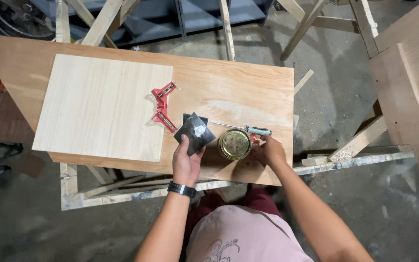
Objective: The person sands a white wooden board using sandpaper, then applies a substance from a can and a tube onto a metal scraper. They spread the substance on the scraper and apply it to the board's edge.
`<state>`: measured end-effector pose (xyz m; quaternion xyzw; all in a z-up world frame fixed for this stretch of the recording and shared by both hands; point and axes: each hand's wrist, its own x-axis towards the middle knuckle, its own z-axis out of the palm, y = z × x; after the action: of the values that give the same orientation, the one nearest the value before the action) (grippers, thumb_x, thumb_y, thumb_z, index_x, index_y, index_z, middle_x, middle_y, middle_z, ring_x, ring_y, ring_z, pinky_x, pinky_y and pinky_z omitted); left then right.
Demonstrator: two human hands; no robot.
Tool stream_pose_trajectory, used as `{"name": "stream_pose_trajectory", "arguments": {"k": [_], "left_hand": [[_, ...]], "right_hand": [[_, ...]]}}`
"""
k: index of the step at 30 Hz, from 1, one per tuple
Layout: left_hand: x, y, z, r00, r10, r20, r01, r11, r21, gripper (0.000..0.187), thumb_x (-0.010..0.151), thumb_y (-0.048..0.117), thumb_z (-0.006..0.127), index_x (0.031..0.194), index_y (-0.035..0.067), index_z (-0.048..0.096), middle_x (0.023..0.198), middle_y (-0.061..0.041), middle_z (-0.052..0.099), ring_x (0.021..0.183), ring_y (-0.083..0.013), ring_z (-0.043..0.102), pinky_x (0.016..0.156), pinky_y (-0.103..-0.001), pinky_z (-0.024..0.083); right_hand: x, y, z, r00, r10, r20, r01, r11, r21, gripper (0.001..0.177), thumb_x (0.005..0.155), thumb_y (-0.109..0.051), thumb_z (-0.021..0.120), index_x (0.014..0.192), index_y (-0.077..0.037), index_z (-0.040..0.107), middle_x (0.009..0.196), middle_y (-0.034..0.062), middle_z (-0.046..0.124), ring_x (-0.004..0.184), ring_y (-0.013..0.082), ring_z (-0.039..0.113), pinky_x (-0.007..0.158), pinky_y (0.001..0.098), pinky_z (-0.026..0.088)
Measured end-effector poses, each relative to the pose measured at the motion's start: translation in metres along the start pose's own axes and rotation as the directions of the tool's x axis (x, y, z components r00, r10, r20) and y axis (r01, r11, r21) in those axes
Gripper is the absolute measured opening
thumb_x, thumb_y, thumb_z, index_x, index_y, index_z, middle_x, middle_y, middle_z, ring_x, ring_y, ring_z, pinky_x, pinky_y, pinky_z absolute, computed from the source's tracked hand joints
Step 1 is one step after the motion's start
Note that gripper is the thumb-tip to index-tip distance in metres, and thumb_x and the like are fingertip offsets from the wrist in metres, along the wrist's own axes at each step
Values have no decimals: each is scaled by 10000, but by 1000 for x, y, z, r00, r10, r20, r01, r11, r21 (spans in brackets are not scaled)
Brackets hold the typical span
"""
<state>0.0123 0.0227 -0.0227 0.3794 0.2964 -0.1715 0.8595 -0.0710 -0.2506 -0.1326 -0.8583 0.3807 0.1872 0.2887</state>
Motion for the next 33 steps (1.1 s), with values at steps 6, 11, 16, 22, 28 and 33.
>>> {"name": "stream_pose_trajectory", "arguments": {"k": [6, 11, 16, 22, 28, 33], "left_hand": [[-29, -44, -33, 996, 74, -48, -69, 993, 93, 297, 1045, 346, 775, 1053, 49, 793, 980, -136, 822, 865, -256, 796, 739, -340, 658], [-77, -85, -30, 990, 121, -74, -109, 981, 158, 289, 1039, 329, 775, 1053, 46, 825, 989, -164, 854, 888, -259, 830, 749, -393, 682], [-129, -140, -1, 993, 87, -76, -80, 992, 93, 183, 1009, 209, 809, 1032, 27, 806, 985, -190, 856, 818, -283, 836, 680, -403, 711], [-130, -247, 12, 1000, 20, 15, -19, 1000, -6, 172, 907, 26, 883, 1066, 28, 819, 1024, -208, 850, 878, -316, 844, 749, -452, 714], [-137, -293, 37, 996, 70, 61, -79, 984, 157, 235, 901, 33, 909, 1120, 10, 827, 997, -138, 849, 873, -251, 832, 781, -398, 704], [-161, -280, 76, 989, 89, 122, -114, 968, 221, 253, 897, 36, 910, 1134, 1, 829, 985, -140, 842, 874, -232, 815, 791, -403, 699]], "right_hand": [[11, -3, 3, 993, -3, 117, -2, 999, 42, 349, 850, -397, 777, 1106, -159, 792, 1091, 175, 808, 1192, 403, 761, 1007, 504, 603], [24, 46, -13, 990, -68, 121, 51, 989, 142, 322, 808, -356, 824, 1040, -141, 887, 1007, 218, 827, 1141, 434, 775, 966, 517, 608], [39, 131, -64, 897, -387, 212, -144, 198, 970, 220, 1023, -75, 667, 1227, 8, 669, 995, 167, 745, 838, 217, 781, 753, 385, 699], [-18, 177, -134, 845, -492, 210, -268, -49, 962, 490, 978, -159, 728, 1436, 8, 678, 1187, 215, 802, 898, 236, 767, 865, 353, 656], [-46, 215, -163, 799, -580, 158, -257, -93, 962, 531, 947, -71, 703, 1465, 35, 659, 1217, 240, 782, 1054, 329, 781, 981, 452, 655], [-54, 216, -185, 838, -544, 53, -151, -137, 979, 463, 967, -61, 728, 1414, 49, 680, 1188, 214, 793, 1005, 320, 795, 970, 479, 674]]}}
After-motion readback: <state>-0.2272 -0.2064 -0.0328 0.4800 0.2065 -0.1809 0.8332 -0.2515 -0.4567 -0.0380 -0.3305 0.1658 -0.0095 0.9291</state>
